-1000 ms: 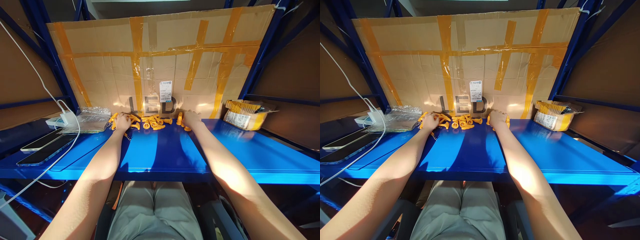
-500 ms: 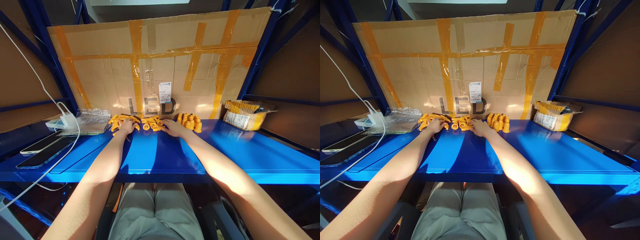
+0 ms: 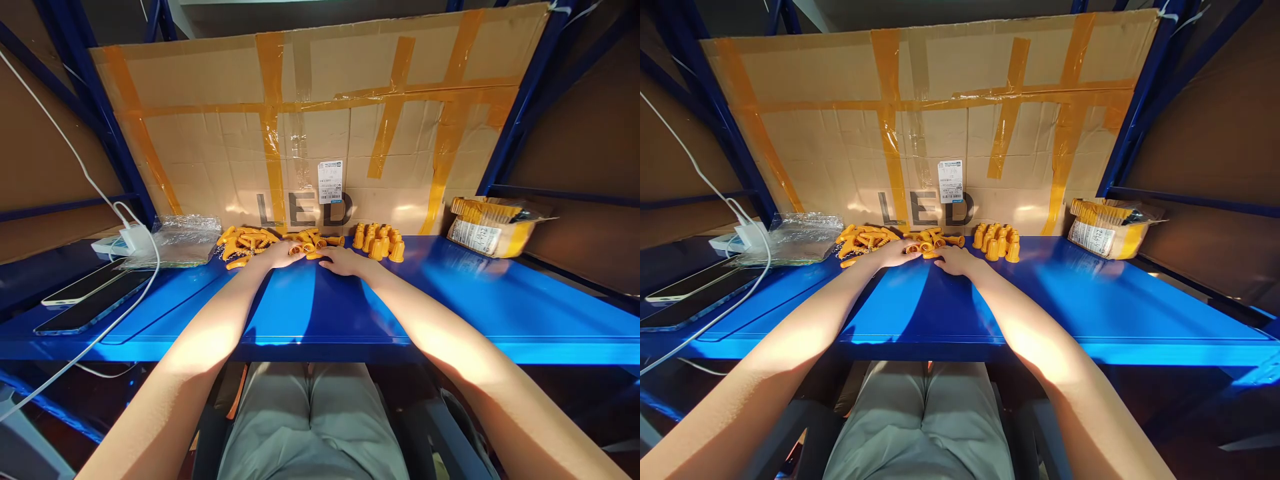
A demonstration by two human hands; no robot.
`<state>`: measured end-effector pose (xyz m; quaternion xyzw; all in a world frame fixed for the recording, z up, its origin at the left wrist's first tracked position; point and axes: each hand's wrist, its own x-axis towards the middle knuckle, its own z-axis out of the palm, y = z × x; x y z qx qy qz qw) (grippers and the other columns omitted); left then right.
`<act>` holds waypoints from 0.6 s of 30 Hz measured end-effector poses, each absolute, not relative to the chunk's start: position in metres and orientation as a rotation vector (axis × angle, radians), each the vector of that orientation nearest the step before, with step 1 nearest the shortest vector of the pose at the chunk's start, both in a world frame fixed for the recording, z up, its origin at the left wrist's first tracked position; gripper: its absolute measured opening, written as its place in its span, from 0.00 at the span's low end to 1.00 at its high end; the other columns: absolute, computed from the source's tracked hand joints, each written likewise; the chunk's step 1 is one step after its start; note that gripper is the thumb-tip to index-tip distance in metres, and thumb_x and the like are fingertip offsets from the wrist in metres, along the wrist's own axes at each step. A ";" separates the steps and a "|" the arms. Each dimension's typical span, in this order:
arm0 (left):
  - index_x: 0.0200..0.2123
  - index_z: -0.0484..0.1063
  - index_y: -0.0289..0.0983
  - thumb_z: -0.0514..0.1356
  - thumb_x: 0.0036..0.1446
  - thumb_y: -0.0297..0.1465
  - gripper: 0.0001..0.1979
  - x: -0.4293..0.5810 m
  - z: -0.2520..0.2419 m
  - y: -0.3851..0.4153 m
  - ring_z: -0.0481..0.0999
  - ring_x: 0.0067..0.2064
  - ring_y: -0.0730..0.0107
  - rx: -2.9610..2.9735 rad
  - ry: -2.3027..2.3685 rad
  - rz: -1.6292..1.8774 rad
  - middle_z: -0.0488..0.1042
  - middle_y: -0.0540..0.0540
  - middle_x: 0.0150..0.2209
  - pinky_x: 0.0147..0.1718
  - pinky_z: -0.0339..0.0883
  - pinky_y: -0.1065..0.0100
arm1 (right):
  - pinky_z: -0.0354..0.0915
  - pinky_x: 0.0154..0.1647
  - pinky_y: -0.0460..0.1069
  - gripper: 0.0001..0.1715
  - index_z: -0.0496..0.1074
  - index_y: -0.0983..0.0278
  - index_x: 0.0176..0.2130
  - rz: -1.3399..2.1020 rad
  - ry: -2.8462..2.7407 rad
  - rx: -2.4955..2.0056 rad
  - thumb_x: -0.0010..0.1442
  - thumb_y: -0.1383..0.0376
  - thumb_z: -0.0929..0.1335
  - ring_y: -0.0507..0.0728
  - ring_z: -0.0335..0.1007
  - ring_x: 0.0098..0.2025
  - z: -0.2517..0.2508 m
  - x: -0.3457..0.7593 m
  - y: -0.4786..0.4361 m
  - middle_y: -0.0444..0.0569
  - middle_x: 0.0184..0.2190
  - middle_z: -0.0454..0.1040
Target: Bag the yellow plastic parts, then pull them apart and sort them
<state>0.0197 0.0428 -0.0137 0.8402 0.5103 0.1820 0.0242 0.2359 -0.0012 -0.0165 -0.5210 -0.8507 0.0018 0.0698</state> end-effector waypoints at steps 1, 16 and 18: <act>0.55 0.75 0.45 0.59 0.60 0.37 0.20 0.023 -0.014 0.042 0.79 0.51 0.57 2.623 1.595 0.545 0.79 0.45 0.51 0.50 0.69 0.64 | 0.59 0.63 0.66 0.27 0.63 0.57 0.65 0.010 -2.557 -1.566 0.69 0.60 0.60 0.66 0.56 0.68 -0.017 0.236 -0.001 0.49 0.68 0.59; 0.52 0.73 0.36 0.48 0.66 0.32 0.18 0.048 0.011 0.009 0.80 0.40 0.56 2.700 1.829 1.166 0.81 0.41 0.37 0.40 0.68 0.62 | 0.66 0.55 0.53 0.19 0.76 0.65 0.47 0.511 -2.097 -1.251 0.71 0.62 0.59 0.59 0.74 0.52 -0.011 0.235 0.005 0.55 0.51 0.78; 0.50 0.74 0.37 0.49 0.65 0.32 0.18 0.057 0.008 0.005 0.80 0.39 0.57 2.803 1.692 1.151 0.81 0.42 0.37 0.39 0.68 0.64 | 0.69 0.50 0.51 0.20 0.76 0.66 0.46 0.778 -1.869 -1.171 0.72 0.61 0.58 0.57 0.77 0.45 -0.011 0.231 0.008 0.55 0.47 0.80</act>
